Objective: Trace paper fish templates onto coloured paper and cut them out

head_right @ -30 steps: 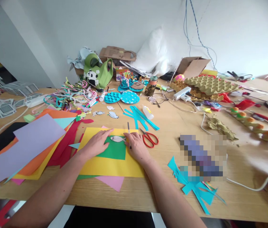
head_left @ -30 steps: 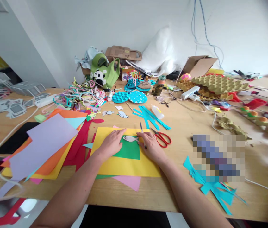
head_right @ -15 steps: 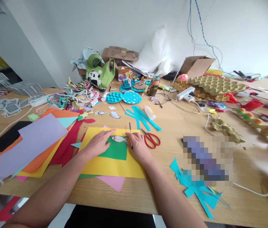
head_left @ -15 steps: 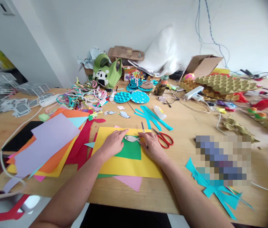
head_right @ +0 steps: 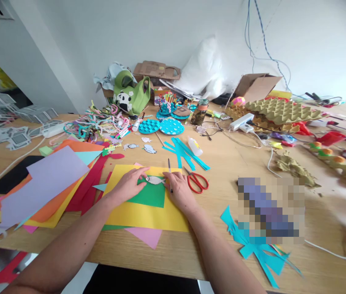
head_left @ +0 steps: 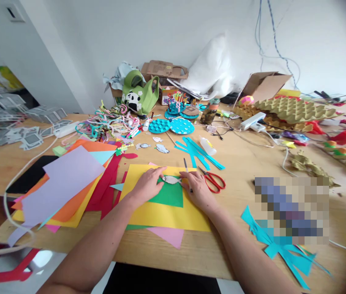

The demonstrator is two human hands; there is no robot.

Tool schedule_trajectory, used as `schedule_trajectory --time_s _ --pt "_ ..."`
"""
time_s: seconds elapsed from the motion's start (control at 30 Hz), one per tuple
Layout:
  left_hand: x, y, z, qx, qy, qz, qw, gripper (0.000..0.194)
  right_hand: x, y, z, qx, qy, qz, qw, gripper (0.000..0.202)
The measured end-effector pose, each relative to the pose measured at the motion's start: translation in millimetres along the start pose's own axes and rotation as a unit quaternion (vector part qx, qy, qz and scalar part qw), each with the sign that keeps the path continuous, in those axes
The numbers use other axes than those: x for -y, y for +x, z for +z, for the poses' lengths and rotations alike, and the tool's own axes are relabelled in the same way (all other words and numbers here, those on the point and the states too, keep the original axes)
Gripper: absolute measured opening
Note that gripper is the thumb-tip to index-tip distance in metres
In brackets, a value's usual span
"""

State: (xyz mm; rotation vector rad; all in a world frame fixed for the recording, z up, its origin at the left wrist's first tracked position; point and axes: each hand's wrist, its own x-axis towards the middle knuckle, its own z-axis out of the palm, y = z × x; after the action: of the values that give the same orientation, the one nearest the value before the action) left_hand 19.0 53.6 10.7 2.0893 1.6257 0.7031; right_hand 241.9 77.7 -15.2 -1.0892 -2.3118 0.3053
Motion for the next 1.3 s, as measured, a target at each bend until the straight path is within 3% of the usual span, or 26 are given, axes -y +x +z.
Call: schedule_trajectory --time_s 0.23,0.5,0.8,1.3 --pt "-5 4 8.5 -0.039 -0.115 -0.056 0.991 0.046 -1 1 0 0.003 -0.002 -0.001 1.000 0.028" --pt "-8 0 6.3 -0.025 0.017 -0.044 0.999 0.054 -2 0 1 0.002 0.009 -0.001 1.000 0.026" --pt "-8 -1 4.6 -0.005 0.049 -0.038 0.998 0.055 -3 1 2 -0.007 0.024 0.011 1.000 0.026" --pt "-7 5 12.8 -0.067 -0.157 -0.076 0.982 0.043 -1 0 1 -0.010 0.002 0.001 1.000 0.027"
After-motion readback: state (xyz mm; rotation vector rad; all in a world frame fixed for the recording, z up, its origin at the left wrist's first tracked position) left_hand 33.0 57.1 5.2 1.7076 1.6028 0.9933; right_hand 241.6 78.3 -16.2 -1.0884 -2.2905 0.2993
